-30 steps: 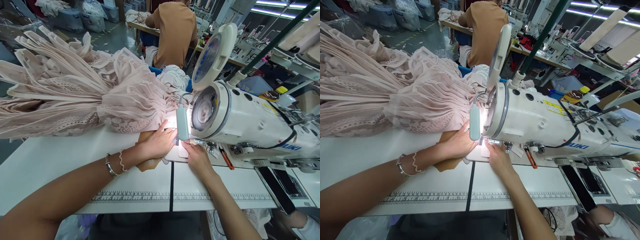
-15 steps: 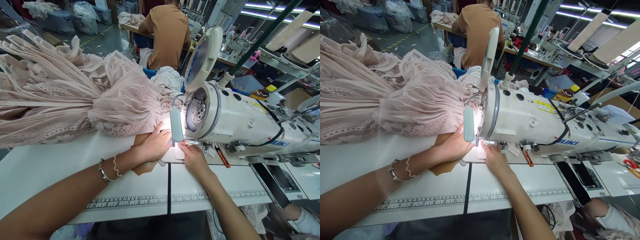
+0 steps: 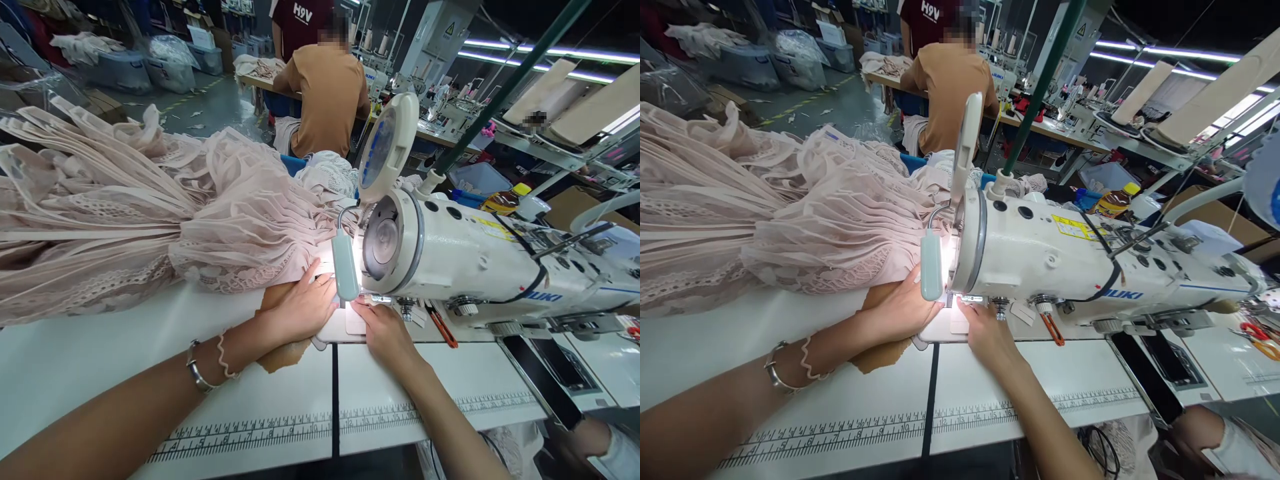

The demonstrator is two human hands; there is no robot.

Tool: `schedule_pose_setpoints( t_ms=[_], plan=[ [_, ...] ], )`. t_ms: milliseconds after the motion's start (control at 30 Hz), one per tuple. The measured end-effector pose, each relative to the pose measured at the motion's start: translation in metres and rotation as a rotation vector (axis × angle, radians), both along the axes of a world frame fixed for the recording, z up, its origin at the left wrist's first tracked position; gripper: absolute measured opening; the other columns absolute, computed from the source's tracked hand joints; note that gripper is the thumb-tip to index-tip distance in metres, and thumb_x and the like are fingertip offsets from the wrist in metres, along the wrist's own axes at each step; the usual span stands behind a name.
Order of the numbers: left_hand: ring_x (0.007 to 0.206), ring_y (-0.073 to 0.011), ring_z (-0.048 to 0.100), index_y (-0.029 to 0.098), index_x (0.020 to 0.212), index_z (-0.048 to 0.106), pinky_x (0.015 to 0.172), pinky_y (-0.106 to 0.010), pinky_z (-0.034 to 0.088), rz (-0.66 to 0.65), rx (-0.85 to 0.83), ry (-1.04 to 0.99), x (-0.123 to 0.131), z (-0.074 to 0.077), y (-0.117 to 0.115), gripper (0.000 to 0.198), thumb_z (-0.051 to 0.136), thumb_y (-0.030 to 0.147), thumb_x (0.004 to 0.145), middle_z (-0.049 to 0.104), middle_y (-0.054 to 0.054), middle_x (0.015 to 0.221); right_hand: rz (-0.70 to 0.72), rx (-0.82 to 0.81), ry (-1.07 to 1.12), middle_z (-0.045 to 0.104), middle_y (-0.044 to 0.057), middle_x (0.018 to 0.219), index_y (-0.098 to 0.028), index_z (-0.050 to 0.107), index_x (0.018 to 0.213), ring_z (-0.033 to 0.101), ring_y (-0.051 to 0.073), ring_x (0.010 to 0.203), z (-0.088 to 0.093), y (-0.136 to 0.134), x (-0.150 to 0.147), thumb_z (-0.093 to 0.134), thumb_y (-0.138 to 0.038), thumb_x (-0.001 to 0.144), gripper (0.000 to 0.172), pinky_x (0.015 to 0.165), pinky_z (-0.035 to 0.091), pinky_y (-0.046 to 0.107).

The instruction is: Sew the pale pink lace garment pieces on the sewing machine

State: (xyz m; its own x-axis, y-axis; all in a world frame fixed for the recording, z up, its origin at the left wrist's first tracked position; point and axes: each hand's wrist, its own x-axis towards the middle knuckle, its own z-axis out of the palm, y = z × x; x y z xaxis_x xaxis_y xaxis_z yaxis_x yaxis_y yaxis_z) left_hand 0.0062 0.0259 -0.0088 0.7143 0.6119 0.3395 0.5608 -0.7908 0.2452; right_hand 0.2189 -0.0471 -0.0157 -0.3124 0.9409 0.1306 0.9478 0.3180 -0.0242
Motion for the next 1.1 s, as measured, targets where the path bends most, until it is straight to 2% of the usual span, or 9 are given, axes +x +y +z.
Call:
schedule_pose_setpoints(
  t_ms=[100, 533, 767, 933, 1100],
  plan=[
    [0.106, -0.0228, 0.056, 0.019, 0.098, 0.057, 0.118, -0.049, 0.029, -0.001, 0.006, 0.011, 0.0, -0.001, 0.0, 0.022, 0.035, 0.018, 0.1, 0.066, -0.005, 0.1, -0.02, -0.01, -0.012, 0.071, 0.012, 0.123, -0.024, 0.063, 0.138, 0.064, 0.026, 0.112, 0.0, 0.001, -0.001, 0.041, 0.002, 0.081, 0.066, 0.095, 0.055, 0.041],
    [0.106, -0.0226, 0.056, 0.019, 0.095, 0.054, 0.122, -0.053, 0.021, 0.007, -0.023, 0.036, 0.001, -0.001, -0.001, 0.022, 0.033, 0.017, 0.1, 0.065, -0.005, 0.095, -0.026, -0.012, -0.032, 0.071, 0.012, 0.124, -0.021, 0.063, 0.136, 0.063, 0.029, 0.115, 0.008, 0.003, -0.007, 0.041, -0.002, 0.085, 0.059, 0.101, 0.049, 0.045],
    [0.111, -0.0231, 0.055, 0.019, 0.098, 0.053, 0.122, -0.051, 0.019, 0.004, -0.009, 0.019, 0.0, -0.006, 0.001, 0.017, 0.037, 0.018, 0.099, 0.065, -0.005, 0.1, -0.036, -0.087, -0.061, 0.072, 0.013, 0.123, -0.02, 0.063, 0.136, 0.062, 0.028, 0.117, 0.017, 0.005, -0.011, 0.039, -0.001, 0.087, 0.058, 0.106, 0.044, 0.048],
    [0.111, -0.023, 0.055, 0.02, 0.098, 0.053, 0.121, -0.049, 0.022, 0.017, -0.037, 0.011, 0.0, -0.002, 0.0, 0.017, 0.037, 0.017, 0.098, 0.065, -0.005, 0.101, -0.071, -0.157, -0.08, 0.07, 0.012, 0.128, -0.02, 0.06, 0.14, 0.062, 0.029, 0.117, 0.022, 0.005, -0.013, 0.037, -0.001, 0.088, 0.06, 0.108, 0.041, 0.048],
    [0.111, -0.0233, 0.055, 0.019, 0.098, 0.053, 0.122, -0.05, 0.019, 0.022, -0.043, 0.049, 0.001, 0.002, 0.0, 0.021, 0.033, 0.018, 0.1, 0.065, -0.006, 0.099, -0.102, -0.237, -0.079, 0.067, 0.012, 0.133, -0.019, 0.054, 0.146, 0.059, 0.029, 0.12, 0.027, 0.006, -0.016, 0.033, -0.002, 0.09, 0.062, 0.111, 0.035, 0.048]
  ],
)
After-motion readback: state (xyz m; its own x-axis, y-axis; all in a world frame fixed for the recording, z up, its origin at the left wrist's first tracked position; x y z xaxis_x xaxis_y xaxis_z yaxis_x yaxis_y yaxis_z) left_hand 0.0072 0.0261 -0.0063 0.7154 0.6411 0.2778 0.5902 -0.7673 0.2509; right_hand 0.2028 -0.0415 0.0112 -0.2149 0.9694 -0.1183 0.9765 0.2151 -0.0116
